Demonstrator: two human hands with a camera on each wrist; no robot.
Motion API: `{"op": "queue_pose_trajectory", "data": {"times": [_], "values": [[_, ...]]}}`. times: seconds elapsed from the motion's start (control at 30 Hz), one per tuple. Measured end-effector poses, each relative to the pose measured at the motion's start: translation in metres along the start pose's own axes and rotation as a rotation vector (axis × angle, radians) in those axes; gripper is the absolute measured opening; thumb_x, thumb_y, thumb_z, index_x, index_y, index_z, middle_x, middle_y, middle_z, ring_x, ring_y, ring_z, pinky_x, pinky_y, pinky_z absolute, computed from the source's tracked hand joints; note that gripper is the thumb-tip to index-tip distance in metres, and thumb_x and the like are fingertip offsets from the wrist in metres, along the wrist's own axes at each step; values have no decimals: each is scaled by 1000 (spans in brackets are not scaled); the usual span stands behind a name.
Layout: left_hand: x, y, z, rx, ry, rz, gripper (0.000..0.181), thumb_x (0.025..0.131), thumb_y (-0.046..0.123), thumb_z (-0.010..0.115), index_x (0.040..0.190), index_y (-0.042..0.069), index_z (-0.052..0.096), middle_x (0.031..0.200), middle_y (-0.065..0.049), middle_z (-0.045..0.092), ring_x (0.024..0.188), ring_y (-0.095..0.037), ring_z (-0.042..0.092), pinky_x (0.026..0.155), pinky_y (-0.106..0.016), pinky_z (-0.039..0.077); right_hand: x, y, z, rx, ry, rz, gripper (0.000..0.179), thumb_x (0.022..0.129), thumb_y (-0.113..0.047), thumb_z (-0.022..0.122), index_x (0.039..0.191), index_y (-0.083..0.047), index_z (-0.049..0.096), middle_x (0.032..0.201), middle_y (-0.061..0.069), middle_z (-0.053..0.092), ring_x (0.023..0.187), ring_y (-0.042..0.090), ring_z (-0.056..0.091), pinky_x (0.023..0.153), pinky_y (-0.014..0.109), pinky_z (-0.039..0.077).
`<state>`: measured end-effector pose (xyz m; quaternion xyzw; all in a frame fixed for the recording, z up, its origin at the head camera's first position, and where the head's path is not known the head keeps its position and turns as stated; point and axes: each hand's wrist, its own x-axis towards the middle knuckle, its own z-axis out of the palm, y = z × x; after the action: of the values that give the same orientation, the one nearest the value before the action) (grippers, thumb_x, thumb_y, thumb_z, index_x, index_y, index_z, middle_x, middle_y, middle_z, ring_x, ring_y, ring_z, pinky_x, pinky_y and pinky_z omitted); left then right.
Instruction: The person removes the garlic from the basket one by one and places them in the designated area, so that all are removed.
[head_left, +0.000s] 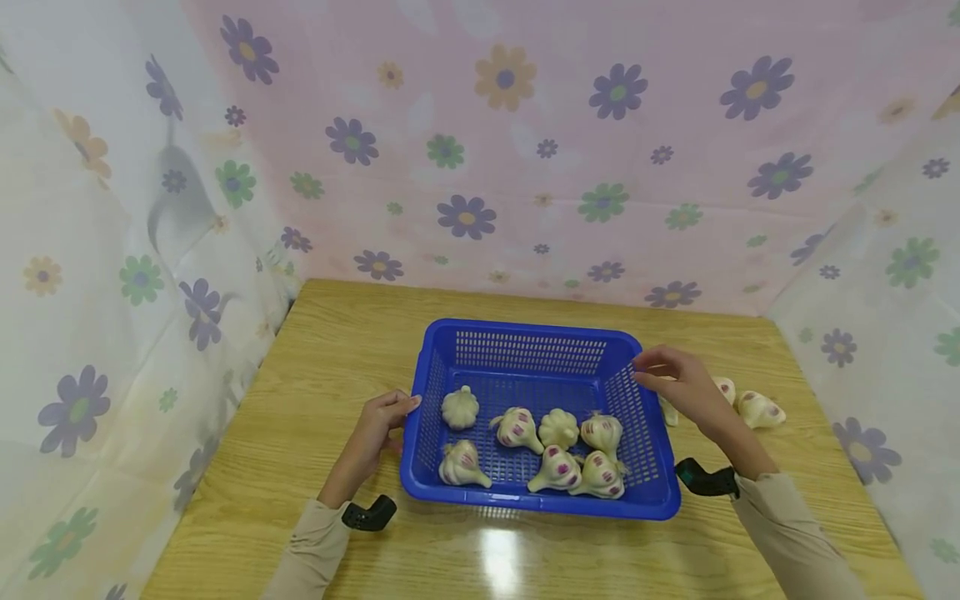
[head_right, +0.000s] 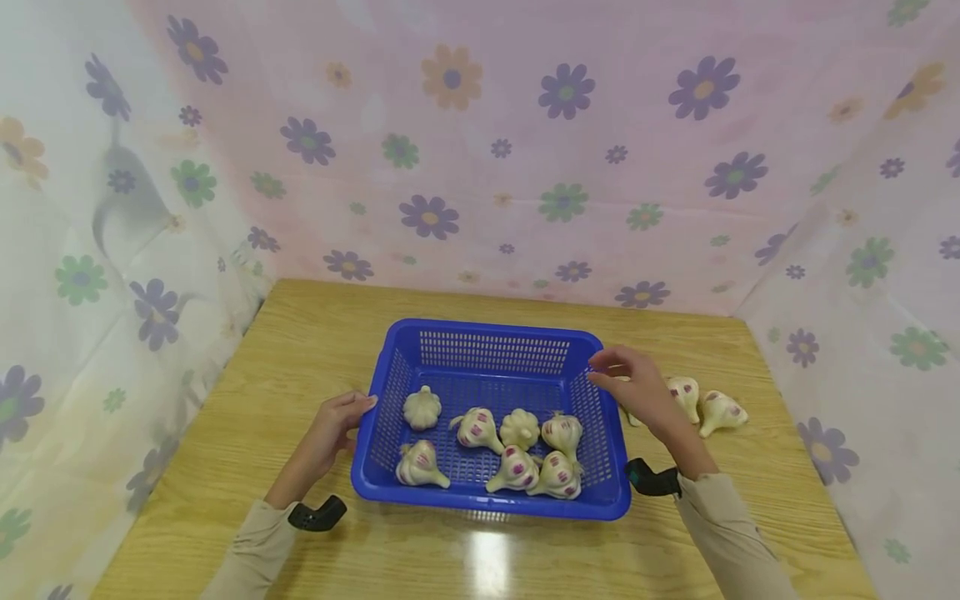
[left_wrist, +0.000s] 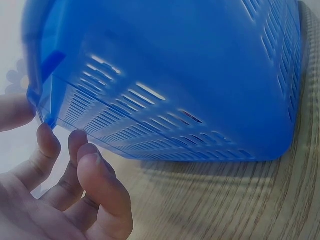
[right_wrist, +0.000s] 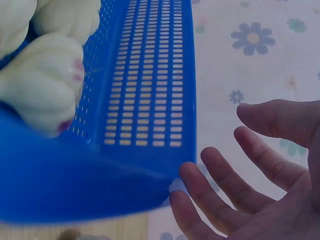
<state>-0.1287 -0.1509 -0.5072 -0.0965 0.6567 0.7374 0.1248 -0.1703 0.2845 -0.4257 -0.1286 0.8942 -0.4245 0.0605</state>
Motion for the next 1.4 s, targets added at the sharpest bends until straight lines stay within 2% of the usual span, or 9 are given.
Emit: {"op": "queue_pose_trajectory", "data": {"times": [0.23, 0.5, 0.7, 0.9, 1.13, 1.4], "values": [[1, 0, 0, 5, -11, 6, 26, 86, 29, 66, 77, 7, 57, 76, -6, 60, 68, -19, 62, 41, -27, 44, 10, -15, 20, 24, -57, -15, 28, 94, -26, 60, 113, -6, 58, 112, 15, 60, 104, 28, 56, 84, 41, 47], [1, 1, -1, 11, -12, 5, 25, 86, 28, 66, 77, 7, 58, 76, -7, 60, 69, -19, 63, 41, -28, 44, 26, -33, 42, 59, -128, -82, 24, 92, -22, 63, 110, -6, 60, 108, 9, 62, 101, 25, 59, 83, 36, 50], [0, 1, 0, 10, -19, 8, 24, 86, 27, 66, 77, 7, 57, 76, -6, 60, 69, -19, 62, 41, -28, 44, 33, -40, 55, 114, -194, -51, 27, 92, -23, 63, 112, -5, 59, 111, 12, 61, 105, 30, 58, 85, 43, 49], [0, 1, -1, 2, -24, 9, 24, 87, 27, 66, 77, 7, 56, 75, -6, 59, 68, -18, 62, 40, -28, 44, 39, -41, 68, 124, -237, -49, 25, 92, -21, 63, 111, -5, 59, 110, 11, 60, 104, 30, 58, 86, 43, 49], [1, 0, -1, -2, -18, 9, 25, 86, 29, 66, 75, 8, 57, 74, -6, 60, 67, -19, 62, 40, -27, 43, 42, -47, 85, 147, -332, -27, 27, 91, -25, 64, 111, -7, 59, 111, 11, 60, 103, 27, 58, 86, 42, 49], [1, -1, -1, 2, -19, 7, 26, 86, 29, 66, 75, 8, 57, 74, -6, 60, 68, -19, 62, 40, -27, 43, 46, -55, 108, 134, -409, -48, 23, 92, -18, 63, 110, -5, 57, 111, 13, 59, 101, 25, 58, 85, 40, 48]]}}
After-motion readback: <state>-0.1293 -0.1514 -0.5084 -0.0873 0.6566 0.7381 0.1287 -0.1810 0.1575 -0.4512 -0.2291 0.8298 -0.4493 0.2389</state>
